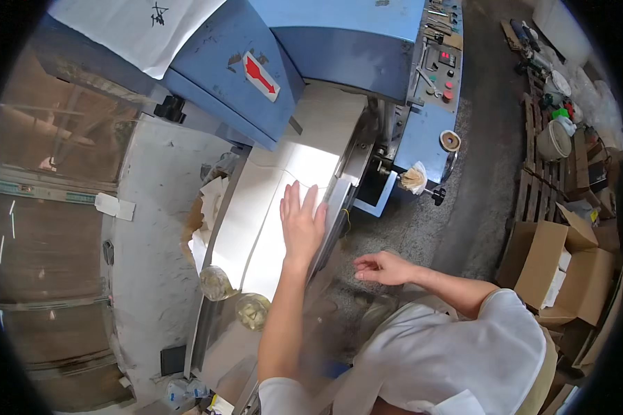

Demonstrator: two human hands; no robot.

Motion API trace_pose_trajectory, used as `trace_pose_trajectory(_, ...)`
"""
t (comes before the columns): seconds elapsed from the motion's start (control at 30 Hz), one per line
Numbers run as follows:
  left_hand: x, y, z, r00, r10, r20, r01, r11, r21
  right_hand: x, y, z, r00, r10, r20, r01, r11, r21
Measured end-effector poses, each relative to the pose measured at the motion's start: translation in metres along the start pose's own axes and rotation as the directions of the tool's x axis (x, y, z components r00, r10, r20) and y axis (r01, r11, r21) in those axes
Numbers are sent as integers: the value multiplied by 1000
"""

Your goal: Packing finished white rectangular items from a machine output into a large cardboard shipping box.

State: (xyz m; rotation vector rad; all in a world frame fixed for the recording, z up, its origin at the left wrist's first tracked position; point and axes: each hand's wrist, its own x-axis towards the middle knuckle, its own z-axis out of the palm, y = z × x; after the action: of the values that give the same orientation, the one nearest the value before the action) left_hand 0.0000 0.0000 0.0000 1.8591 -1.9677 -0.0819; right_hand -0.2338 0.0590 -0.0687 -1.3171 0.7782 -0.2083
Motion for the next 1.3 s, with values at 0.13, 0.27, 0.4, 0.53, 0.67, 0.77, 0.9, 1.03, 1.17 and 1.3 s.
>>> trace_pose_trajectory(0.13,7,1,0,998,21,-54,-23,999,-30,4,-3,-4,1000,-23,16,24,994,-110)
trace_pose_trajectory(0.27,6,3,8,996,34,-79,-37,999,-38,-3,12,2,998,-55,31,58,993,-102)
trace_pose_trajectory(0.4,2,-3,10,992,57,-116,-66,995,-72,-6,3,4,994,19,106,0,984,-176)
trace_pose_trajectory(0.53,0,-5,11,989,68,-135,-74,997,-39,-7,11,9,995,8,97,11,983,-186)
trace_pose_trajectory(0.67,-3,-5,12,986,39,-163,-43,999,-25,-10,2,10,996,-90,27,93,979,-179)
trace_pose_trajectory(0.77,-9,-11,13,987,17,-161,-24,999,-41,-8,-33,1,992,-123,5,123,980,-156)
trace_pose_trajectory(0.9,-20,-10,7,986,8,-164,-13,999,-31,21,-91,-18,893,-422,-154,389,898,-207)
trace_pose_trajectory(1.03,-39,-13,-2,992,-27,-123,19,998,-68,67,-148,-15,867,-470,-168,398,854,-336)
trace_pose_trajectory(1.17,-62,-30,-6,993,-48,-106,43,998,-49,118,-138,-2,807,-585,79,498,602,-624)
trace_pose_trajectory(1.3,-96,-20,-39,910,-247,-332,288,954,81,144,-145,6,988,-131,-84,64,836,-545)
